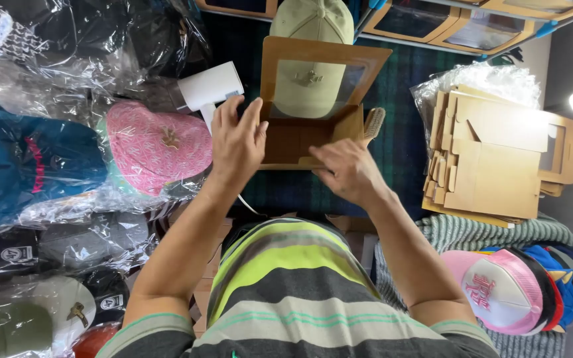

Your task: The person packs various baseball caps into windowed cardboard boxes, using a brush and a hairdryer to prepare the items.

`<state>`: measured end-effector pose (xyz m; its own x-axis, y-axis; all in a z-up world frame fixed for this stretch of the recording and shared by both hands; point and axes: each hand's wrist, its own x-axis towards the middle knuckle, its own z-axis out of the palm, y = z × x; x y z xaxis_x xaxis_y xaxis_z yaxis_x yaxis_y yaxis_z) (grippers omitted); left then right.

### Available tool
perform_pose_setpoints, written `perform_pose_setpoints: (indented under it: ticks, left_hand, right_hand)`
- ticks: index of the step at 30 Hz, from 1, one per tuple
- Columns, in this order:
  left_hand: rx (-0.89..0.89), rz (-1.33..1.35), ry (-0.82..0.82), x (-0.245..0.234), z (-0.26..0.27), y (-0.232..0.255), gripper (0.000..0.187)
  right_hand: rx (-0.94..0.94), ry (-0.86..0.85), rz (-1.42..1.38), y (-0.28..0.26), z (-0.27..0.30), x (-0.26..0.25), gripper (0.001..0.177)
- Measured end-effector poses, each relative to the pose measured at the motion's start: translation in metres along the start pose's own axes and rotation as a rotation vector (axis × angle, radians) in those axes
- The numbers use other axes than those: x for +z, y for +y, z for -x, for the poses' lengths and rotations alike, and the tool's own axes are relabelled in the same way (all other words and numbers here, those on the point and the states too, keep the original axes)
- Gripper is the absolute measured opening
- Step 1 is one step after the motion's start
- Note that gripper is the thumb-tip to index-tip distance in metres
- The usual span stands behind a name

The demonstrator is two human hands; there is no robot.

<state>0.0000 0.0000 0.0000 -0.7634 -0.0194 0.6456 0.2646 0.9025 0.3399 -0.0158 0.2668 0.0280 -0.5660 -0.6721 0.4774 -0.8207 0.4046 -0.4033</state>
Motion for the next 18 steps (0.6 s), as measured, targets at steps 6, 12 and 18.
perform_pose_setpoints:
  ticks: [6,12,18]
  left_hand:
    - [0.267,0.117,-0.112,-0.007,0.029,0.053,0.022]
    - [0.24,0.146,-0.14,-0.005,0.028,0.059,0.019]
    - [0.247,0.073,-0.158,0.01,0.034,0.06,0.018]
  right_hand:
    - [0.029,0.049,0.168,0.013,0.028,0.04,0.009]
    - [-0.084,0.282,0.238,-0.005,0.025,0.045,0.009]
    - [-0.084,0.304,0.253,-0.016,0.018,0.04,0.008]
